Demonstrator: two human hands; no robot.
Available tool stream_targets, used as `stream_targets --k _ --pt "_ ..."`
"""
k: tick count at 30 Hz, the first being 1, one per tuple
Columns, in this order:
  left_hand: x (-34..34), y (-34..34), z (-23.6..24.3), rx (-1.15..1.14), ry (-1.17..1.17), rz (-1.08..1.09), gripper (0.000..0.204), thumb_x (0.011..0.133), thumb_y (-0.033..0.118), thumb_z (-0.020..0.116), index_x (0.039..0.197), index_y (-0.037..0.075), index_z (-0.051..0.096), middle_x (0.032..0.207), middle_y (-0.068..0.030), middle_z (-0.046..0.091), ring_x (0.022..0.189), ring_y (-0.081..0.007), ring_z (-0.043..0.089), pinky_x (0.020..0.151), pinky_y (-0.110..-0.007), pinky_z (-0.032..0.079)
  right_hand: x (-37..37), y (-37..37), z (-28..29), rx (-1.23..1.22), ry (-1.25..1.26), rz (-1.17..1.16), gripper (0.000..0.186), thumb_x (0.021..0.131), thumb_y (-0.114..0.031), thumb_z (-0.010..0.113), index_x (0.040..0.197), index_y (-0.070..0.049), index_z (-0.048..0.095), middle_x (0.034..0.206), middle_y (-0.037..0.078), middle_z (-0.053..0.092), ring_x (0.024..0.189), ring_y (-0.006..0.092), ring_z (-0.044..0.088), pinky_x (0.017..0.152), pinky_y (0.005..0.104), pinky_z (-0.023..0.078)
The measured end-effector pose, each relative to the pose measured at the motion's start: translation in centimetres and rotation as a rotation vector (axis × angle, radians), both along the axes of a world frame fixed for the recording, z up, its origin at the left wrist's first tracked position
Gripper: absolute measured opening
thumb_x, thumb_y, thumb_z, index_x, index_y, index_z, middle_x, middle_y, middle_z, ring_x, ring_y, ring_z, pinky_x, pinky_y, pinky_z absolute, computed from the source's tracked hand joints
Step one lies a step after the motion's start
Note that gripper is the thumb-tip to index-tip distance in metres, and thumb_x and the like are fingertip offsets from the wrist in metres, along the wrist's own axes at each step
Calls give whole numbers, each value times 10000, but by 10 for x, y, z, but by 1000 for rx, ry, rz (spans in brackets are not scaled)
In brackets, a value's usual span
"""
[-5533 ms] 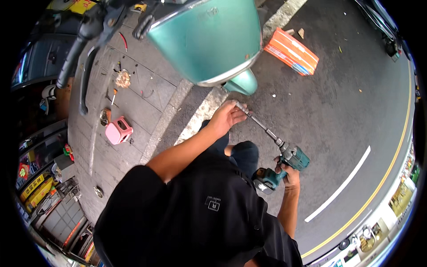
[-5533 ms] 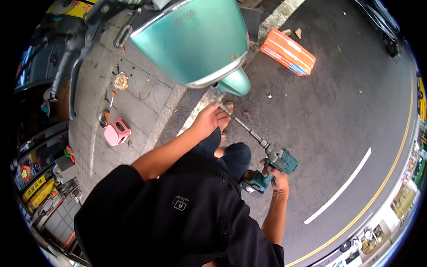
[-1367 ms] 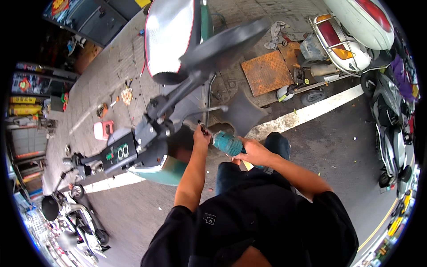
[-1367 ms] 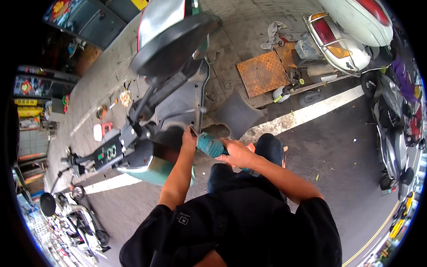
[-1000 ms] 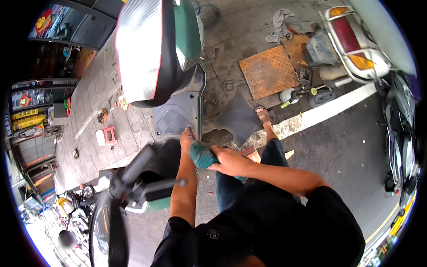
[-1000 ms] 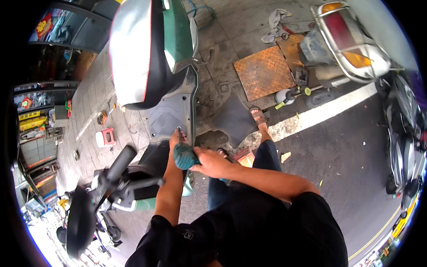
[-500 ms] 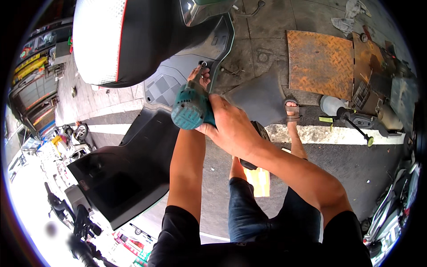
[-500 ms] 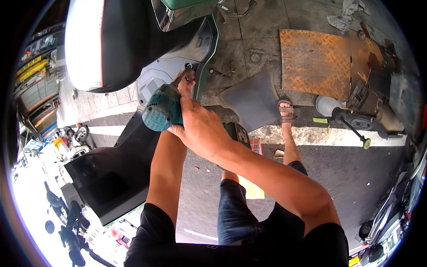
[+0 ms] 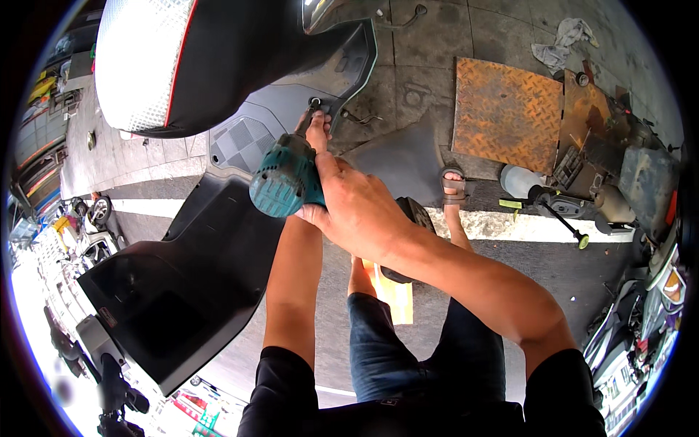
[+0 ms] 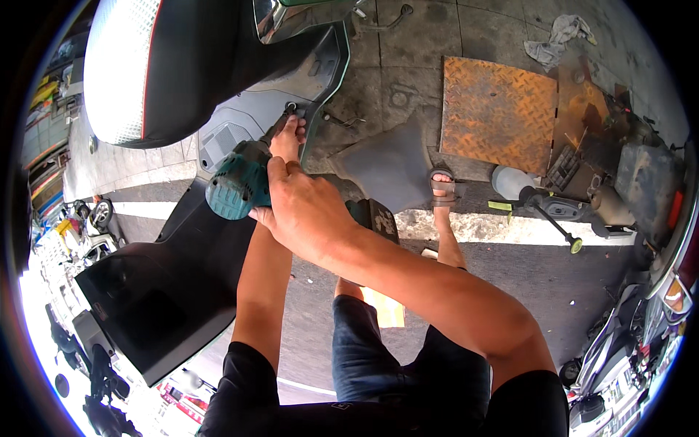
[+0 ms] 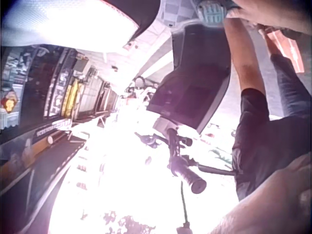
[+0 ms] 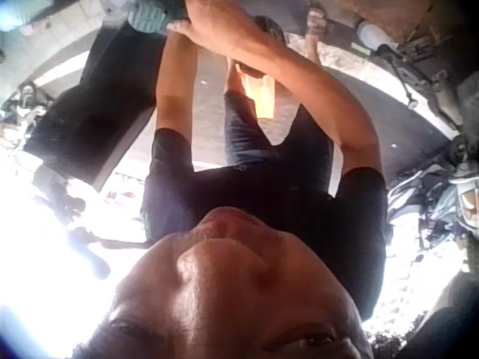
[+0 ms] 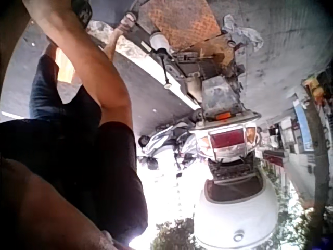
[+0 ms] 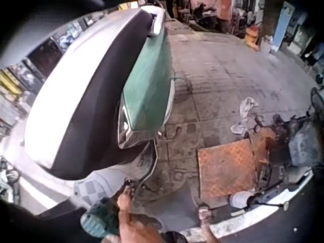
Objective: The person installs a floorboard panel on a scooter by positioning it onto the base by hand, driving screws with an electric drill, and fastening bolts with an electric wrench.
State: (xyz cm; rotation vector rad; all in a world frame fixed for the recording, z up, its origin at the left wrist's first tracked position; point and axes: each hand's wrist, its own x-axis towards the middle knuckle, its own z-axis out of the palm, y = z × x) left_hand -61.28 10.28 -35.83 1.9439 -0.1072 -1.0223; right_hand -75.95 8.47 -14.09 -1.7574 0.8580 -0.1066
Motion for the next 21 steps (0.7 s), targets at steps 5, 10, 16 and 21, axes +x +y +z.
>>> stream_targets --k 5,10,16,21 --pt "-2 16 -2 -90 89 139 326 940 162 580 1250 60 573 842 -64 668 634 -116 554 541 -275 472 9 -3 11 -5 31 86 815 826 -210 702 1386 123 212 1081 317 593 934 439 631 802 450 522" --pt "-14 39 24 -234 284 179 390 928 196 609 1299 102 531 779 -16 647 581 -89 514 539 -236 440 19 10 4 -273 22 120 635 811 -253 713 1211 136 409 1107 339 578 931 431 640 764 444 544" --pt "-61 105 72 -216 397 376 331 942 176 575 1258 83 544 801 -25 649 594 -110 538 560 -248 461 31 8 5 -269 102 290 520 763 -259 750 1079 73 505 993 272 623 857 393 672 725 433 554" --pt "-108 163 76 -129 577 616 277 956 155 540 1217 64 556 823 -34 651 606 -131 563 580 -261 481 29 9 8 -295 217 458 530 777 -273 744 1120 52 505 1009 218 634 890 344 671 754 412 546"
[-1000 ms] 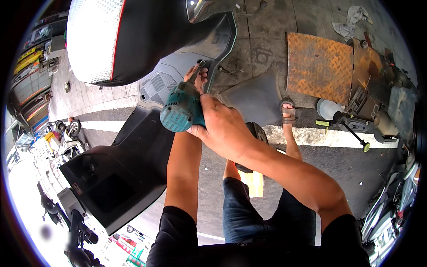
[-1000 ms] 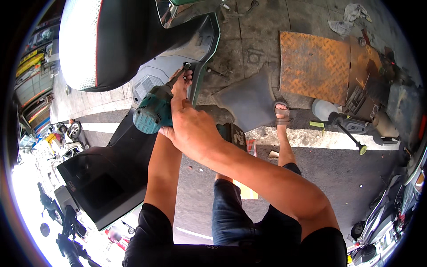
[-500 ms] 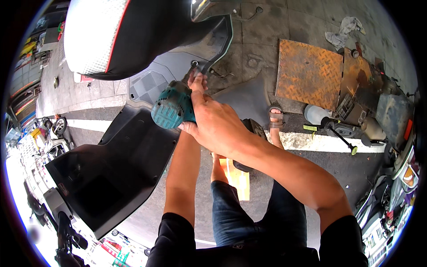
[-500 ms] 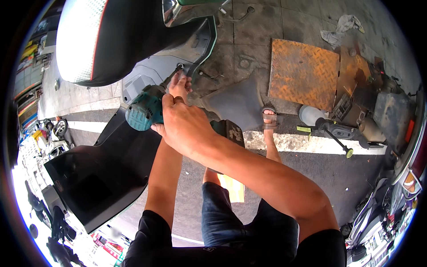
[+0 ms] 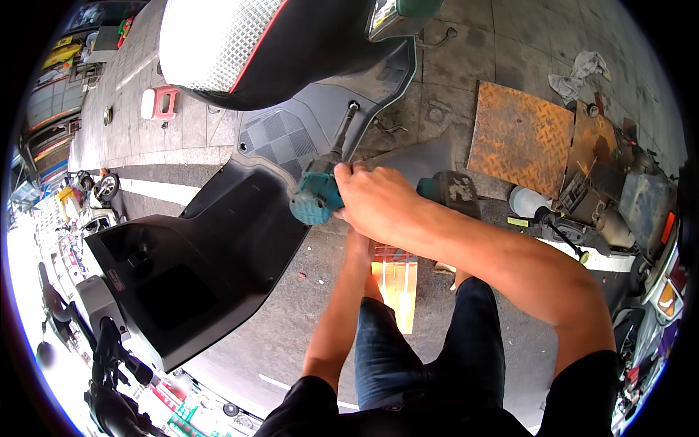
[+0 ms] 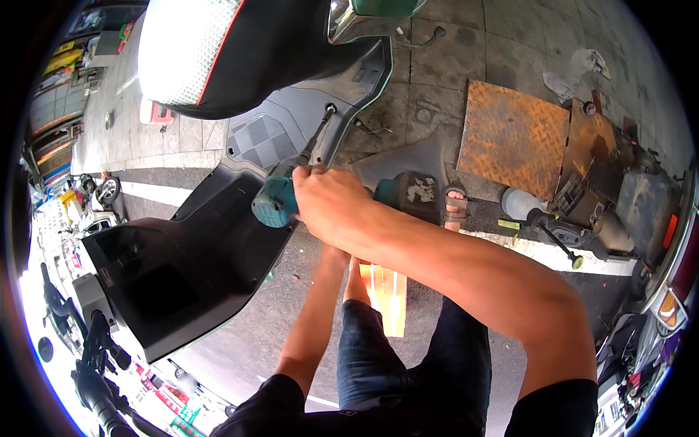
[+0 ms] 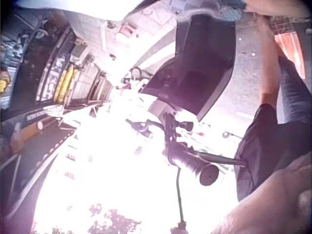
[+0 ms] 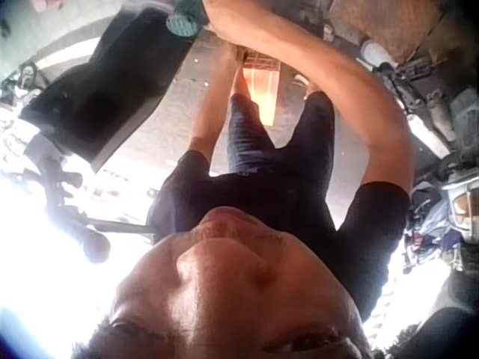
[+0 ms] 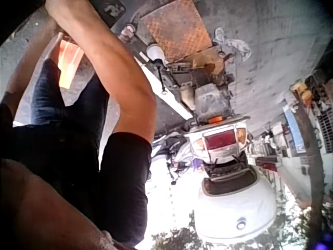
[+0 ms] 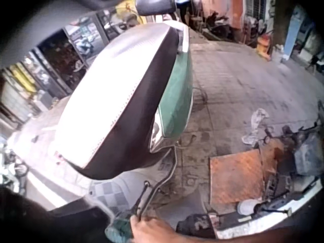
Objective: The person installs a floorboard panel on a scooter by positioning it onto the base by hand, driving screws with an electric drill, and fastening bolts with an electric wrench.
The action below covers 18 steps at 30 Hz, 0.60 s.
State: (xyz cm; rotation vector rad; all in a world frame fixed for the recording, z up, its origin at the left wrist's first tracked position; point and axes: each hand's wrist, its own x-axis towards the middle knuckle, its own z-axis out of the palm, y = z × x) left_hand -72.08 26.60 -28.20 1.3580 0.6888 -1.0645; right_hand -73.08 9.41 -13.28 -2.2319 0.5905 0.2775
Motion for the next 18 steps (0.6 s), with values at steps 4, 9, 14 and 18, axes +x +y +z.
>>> stream_targets --k 4,9,14,18 --pt "-27 34 -3 -11 87 -29 252 966 145 517 1194 49 559 877 -46 652 659 -144 589 608 -274 498 -8 -2 -1 67 -40 -45 481 789 -246 731 1043 80 485 936 273 627 822 421 664 707 470 541" --pt "-14 40 -8 -102 -37 -145 275 969 161 514 1214 36 530 1136 -102 617 926 -151 616 731 -299 514 14 -16 17 242 -15 -262 473 852 -280 674 1092 78 478 1023 266 632 893 394 667 771 448 544" --pt "38 -39 26 -91 -257 -92 310 949 180 541 1217 24 527 1100 -132 618 936 -186 626 775 -325 513 56 -27 8 267 -17 -357 576 871 -360 639 1172 98 462 1080 268 624 1030 386 626 899 425 504" --pt "84 -64 19 -61 -516 -399 317 917 210 589 1175 26 562 986 -125 635 866 -203 632 742 -345 503 67 -25 9 509 47 -334 660 876 -391 625 1239 120 417 1206 281 574 1151 378 562 974 427 459"
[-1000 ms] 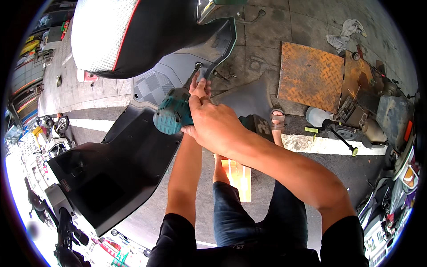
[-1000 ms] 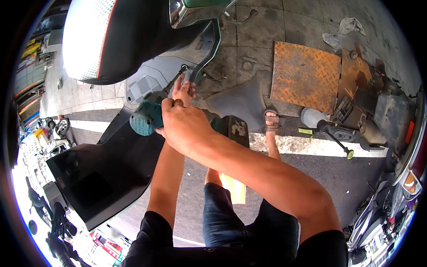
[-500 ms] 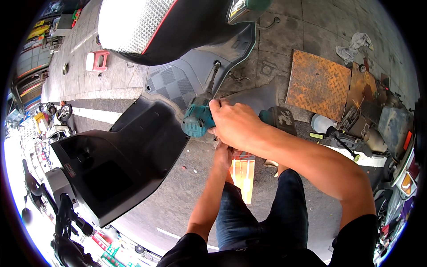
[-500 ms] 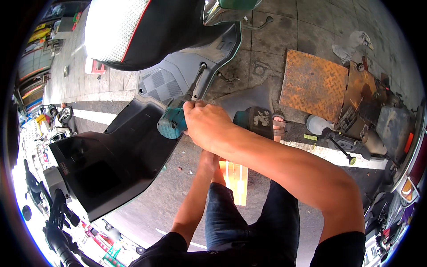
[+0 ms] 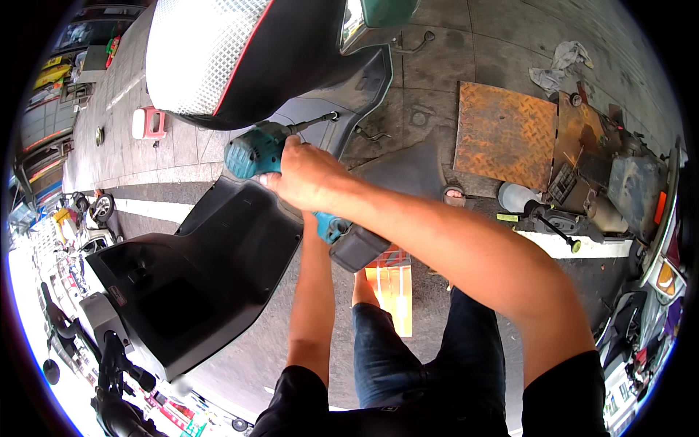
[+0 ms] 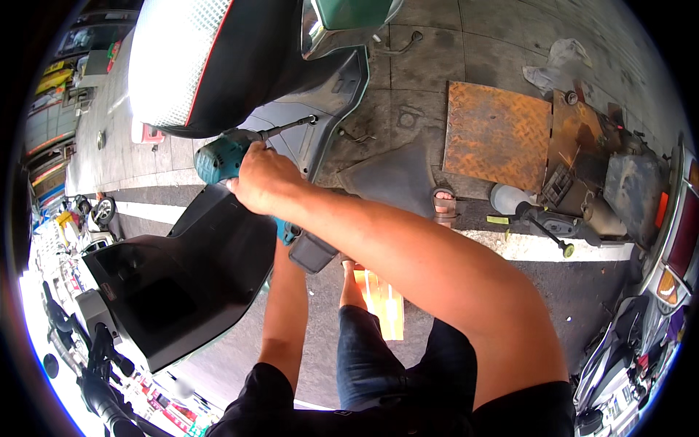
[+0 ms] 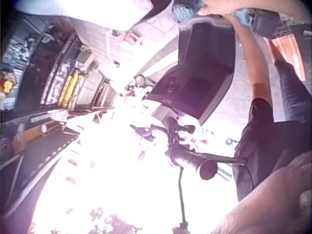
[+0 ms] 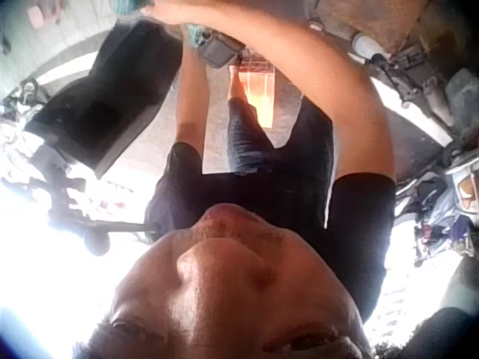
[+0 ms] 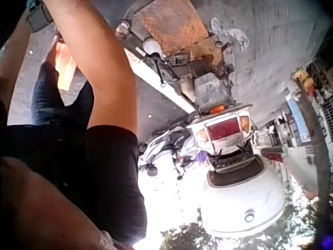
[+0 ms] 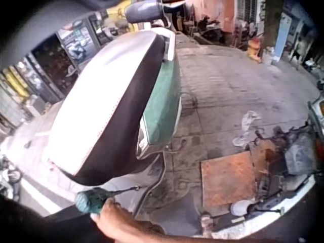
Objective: The person installs a floorboard panel on a scooter by positioning it onto the base by hand, driving screws with an electric drill, and fastening bolts with an electric wrench.
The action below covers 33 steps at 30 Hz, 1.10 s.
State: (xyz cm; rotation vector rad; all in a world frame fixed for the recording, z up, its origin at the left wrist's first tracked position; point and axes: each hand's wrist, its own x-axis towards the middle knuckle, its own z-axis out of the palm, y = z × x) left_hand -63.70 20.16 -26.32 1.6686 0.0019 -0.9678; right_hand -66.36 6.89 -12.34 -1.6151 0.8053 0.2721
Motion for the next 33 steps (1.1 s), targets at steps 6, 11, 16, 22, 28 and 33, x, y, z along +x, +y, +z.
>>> stream_targets --k 6,11,16,22,28,33 --pt "46 -67 -48 267 -719 -586 333 870 255 660 1111 29 615 815 -115 661 761 -229 641 691 -374 487 3 22 -14 -393 80 -84 690 852 -370 656 1267 123 411 1208 316 553 1200 397 520 976 507 438" --pt "75 -91 -102 265 -864 -533 258 809 254 710 998 91 642 794 -148 676 755 -269 662 684 -379 484 -4 13 -3 -114 -38 -110 688 846 -332 667 1261 144 395 1181 294 565 1044 381 620 902 394 508" --pt "63 -101 -95 339 -925 -545 266 799 265 709 1003 106 647 832 -145 697 817 -307 681 718 -388 509 -19 24 -14 -114 -119 -153 688 824 -304 686 1254 149 398 1145 298 572 1027 378 623 887 396 513" --pt "73 -104 -90 310 -1050 -657 242 776 231 696 977 102 663 833 -131 699 811 -296 682 715 -369 514 -31 27 -10 -144 -138 -192 682 819 -293 694 1251 155 416 1114 281 586 994 361 637 857 385 529" --pt "79 -96 -91 181 -934 -712 248 780 220 692 982 78 664 807 -114 691 770 -242 672 710 -343 511 -31 26 -7 -102 -146 -225 629 844 -299 676 1199 149 414 1095 311 576 960 410 637 843 423 528" --pt "71 -89 -97 132 -875 -549 242 815 215 688 1002 65 661 787 -103 697 730 -215 669 697 -318 501 -26 31 -8 -137 -111 -239 669 801 -280 712 1229 155 436 1100 294 591 969 364 647 849 386 529"
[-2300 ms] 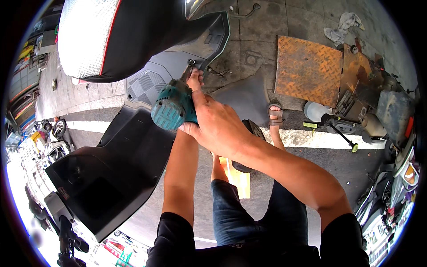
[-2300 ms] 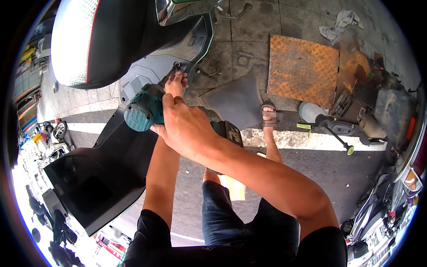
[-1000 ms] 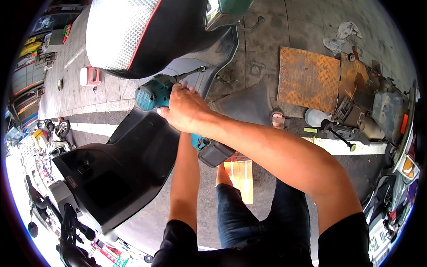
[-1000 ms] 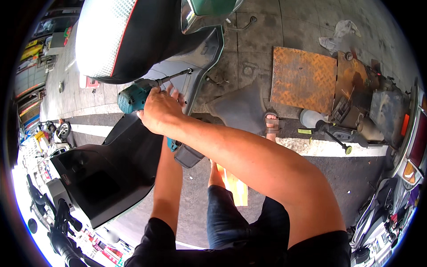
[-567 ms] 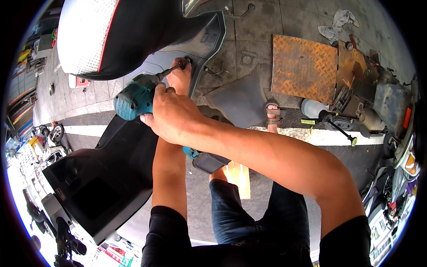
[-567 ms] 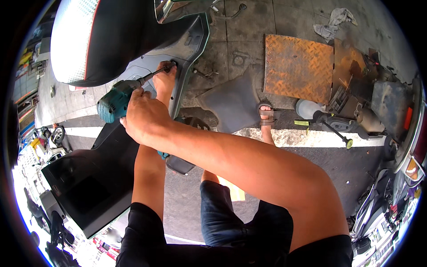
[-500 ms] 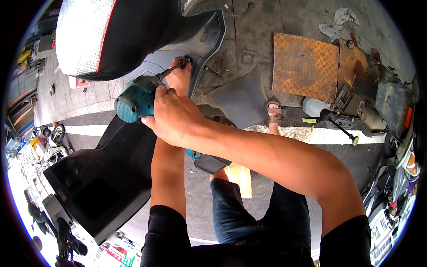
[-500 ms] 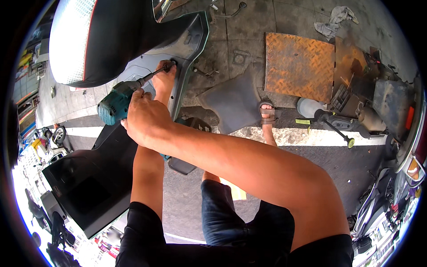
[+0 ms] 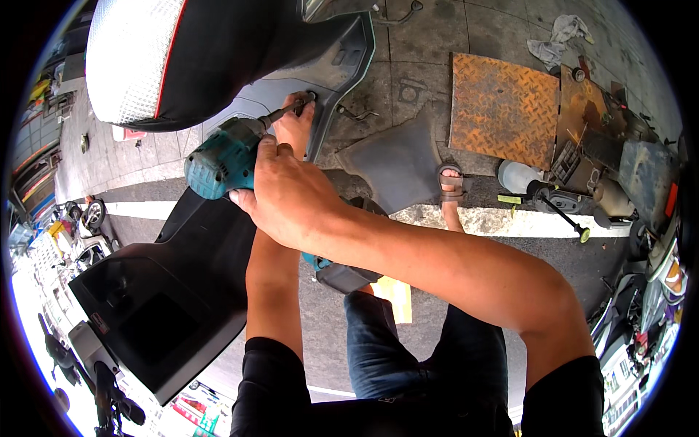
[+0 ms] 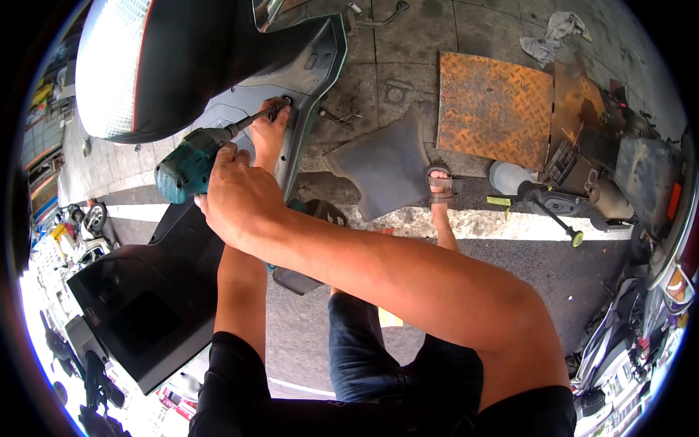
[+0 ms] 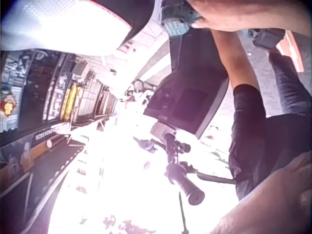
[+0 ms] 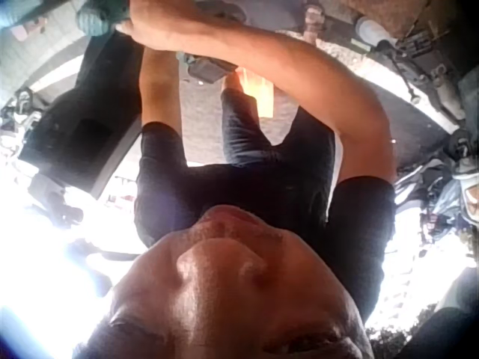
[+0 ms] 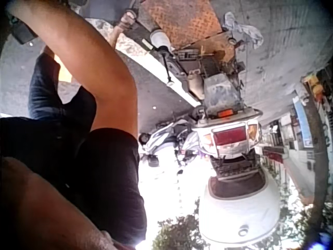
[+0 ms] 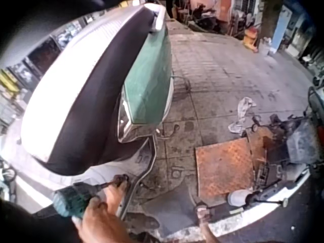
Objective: The person installs a floorboard panel on a scooter by positioning it onto the base by hand, driving screws with an electric drill, and fastening bolts with an electric wrench.
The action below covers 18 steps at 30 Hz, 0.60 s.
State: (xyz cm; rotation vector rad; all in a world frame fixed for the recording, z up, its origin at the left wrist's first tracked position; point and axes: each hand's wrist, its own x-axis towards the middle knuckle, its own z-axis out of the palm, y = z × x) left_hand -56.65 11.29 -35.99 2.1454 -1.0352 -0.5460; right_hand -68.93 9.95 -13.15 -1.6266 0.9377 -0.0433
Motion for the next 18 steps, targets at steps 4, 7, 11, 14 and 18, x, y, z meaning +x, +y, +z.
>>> stream_targets --k 4,7,11,14,18 --pt "-9 -5 -8 5 37 43 241 818 195 691 1014 60 661 786 -92 701 724 -201 667 699 -308 498 5 2 -13 -147 -44 -41 658 800 -277 709 1214 158 439 1102 301 587 964 363 647 842 383 531" --pt "-3 3 -7 -36 3 50 255 816 174 697 1037 54 651 797 -86 701 722 -180 650 703 -297 493 9 7 -12 -203 -58 -29 667 800 -285 709 1216 158 431 1103 296 584 959 360 648 837 379 534" --pt "-6 2 -12 -33 81 56 284 815 157 700 1068 48 633 837 -80 698 739 -142 610 715 -276 480 10 1 -15 -128 -32 4 693 801 -309 706 1226 157 420 1083 277 589 945 353 652 830 372 538" --pt "-8 1 -13 -36 69 60 290 814 157 702 1074 51 628 842 -74 689 744 -128 592 708 -267 470 11 2 -15 -139 -19 14 699 804 -318 705 1227 159 417 1084 274 588 936 353 656 825 370 539" --pt "-11 1 -11 -22 81 76 288 812 160 706 1073 63 630 791 -63 656 707 -132 563 686 -268 459 8 1 -12 -152 -28 4 701 807 -323 708 1231 153 419 1094 278 587 936 357 658 823 377 538"
